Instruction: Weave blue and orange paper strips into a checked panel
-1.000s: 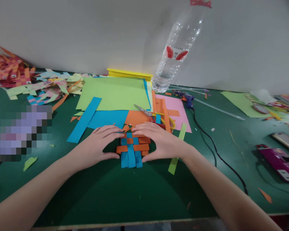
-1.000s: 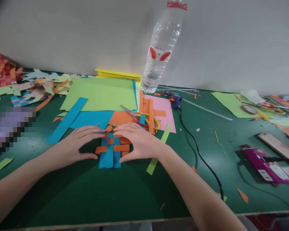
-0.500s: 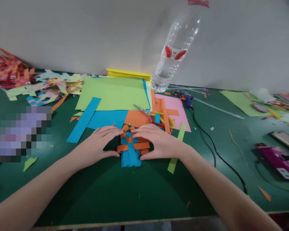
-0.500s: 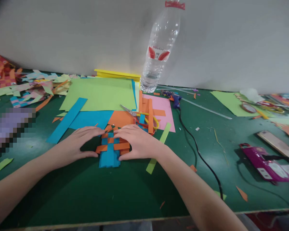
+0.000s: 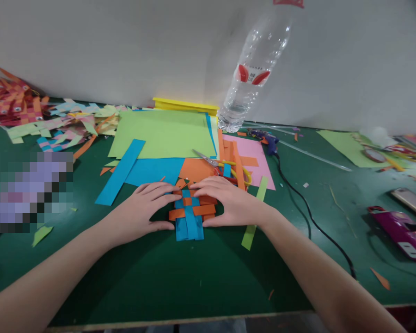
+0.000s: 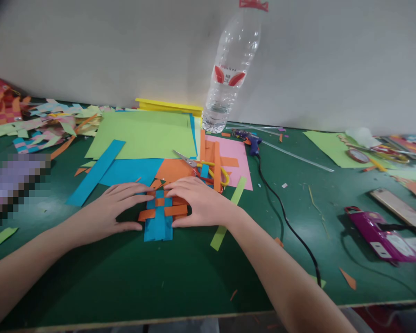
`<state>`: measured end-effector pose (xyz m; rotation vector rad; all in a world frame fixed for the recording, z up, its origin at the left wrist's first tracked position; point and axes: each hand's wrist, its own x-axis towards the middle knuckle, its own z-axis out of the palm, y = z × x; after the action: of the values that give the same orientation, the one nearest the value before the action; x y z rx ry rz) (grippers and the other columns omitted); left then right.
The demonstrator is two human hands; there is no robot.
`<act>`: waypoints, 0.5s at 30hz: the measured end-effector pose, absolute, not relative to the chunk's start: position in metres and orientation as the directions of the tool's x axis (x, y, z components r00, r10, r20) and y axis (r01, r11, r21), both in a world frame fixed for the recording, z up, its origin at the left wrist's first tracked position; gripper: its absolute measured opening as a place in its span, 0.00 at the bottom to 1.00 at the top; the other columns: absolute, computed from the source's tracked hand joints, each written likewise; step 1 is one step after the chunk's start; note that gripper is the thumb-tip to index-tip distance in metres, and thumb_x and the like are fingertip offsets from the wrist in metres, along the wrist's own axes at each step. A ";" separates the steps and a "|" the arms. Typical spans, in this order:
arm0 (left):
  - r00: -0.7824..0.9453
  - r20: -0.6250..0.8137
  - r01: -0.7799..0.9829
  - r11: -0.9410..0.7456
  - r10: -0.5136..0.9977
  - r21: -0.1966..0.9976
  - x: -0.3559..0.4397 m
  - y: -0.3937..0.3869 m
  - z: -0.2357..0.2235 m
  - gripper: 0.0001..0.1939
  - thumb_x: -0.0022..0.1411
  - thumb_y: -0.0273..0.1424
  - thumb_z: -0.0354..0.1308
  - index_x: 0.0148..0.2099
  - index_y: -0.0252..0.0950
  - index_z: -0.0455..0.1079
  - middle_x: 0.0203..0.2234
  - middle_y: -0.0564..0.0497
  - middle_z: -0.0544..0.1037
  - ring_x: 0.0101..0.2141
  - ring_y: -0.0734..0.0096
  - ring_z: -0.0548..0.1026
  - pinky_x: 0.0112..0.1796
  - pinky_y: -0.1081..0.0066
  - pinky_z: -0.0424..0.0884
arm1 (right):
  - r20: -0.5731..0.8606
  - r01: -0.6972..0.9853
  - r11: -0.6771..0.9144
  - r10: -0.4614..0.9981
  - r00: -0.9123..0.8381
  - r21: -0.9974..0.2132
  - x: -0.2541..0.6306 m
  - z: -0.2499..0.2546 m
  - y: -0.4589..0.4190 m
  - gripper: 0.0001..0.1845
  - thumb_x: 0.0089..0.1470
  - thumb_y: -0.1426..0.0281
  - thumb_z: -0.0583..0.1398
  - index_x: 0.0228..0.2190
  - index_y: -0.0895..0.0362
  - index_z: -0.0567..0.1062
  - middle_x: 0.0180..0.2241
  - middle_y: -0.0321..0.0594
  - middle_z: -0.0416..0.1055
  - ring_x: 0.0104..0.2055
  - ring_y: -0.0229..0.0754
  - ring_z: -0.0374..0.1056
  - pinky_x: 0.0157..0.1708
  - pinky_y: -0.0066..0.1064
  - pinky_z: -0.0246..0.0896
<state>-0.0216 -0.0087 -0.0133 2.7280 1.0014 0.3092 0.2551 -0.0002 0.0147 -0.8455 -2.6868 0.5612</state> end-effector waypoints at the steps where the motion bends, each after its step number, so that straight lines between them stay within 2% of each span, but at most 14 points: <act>1: 0.748 0.124 0.608 -0.747 0.652 0.268 -0.021 -0.009 -0.013 0.29 0.61 0.51 0.51 0.60 0.45 0.59 0.59 0.48 0.64 0.60 0.54 0.56 0.56 0.54 0.57 | 0.137 0.485 0.753 0.592 -0.794 -0.444 0.256 0.015 0.000 0.30 0.49 0.56 0.64 0.50 0.57 0.68 0.57 0.45 0.63 0.60 0.47 0.56 0.60 0.43 0.47; 6: 0.730 0.138 0.633 -0.739 0.669 0.231 -0.013 -0.015 -0.013 0.28 0.63 0.50 0.49 0.60 0.42 0.58 0.60 0.46 0.61 0.60 0.54 0.55 0.55 0.53 0.57 | 0.119 0.486 0.744 0.593 -0.796 -0.458 0.257 0.014 0.002 0.28 0.51 0.60 0.63 0.52 0.56 0.66 0.57 0.45 0.63 0.60 0.47 0.55 0.60 0.43 0.49; 11: 0.724 0.147 0.647 -0.738 0.674 0.193 -0.006 -0.019 -0.014 0.29 0.60 0.48 0.56 0.59 0.43 0.60 0.60 0.47 0.60 0.61 0.52 0.53 0.56 0.51 0.55 | 0.126 0.480 0.748 0.589 -0.798 -0.459 0.257 0.012 0.004 0.28 0.52 0.60 0.63 0.52 0.55 0.67 0.57 0.43 0.63 0.60 0.46 0.55 0.61 0.44 0.47; 15: 0.714 0.135 0.658 -0.724 0.687 0.207 -0.006 -0.019 -0.014 0.29 0.59 0.47 0.58 0.59 0.42 0.60 0.60 0.46 0.60 0.61 0.52 0.53 0.57 0.52 0.56 | 0.106 0.485 0.737 0.593 -0.798 -0.471 0.258 0.011 0.005 0.28 0.51 0.60 0.63 0.53 0.54 0.67 0.58 0.43 0.62 0.61 0.47 0.53 0.61 0.45 0.47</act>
<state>-0.0061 -0.0187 -0.0141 2.7737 1.0947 0.3044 0.2581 0.0053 0.0111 -0.8499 -2.6904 0.6269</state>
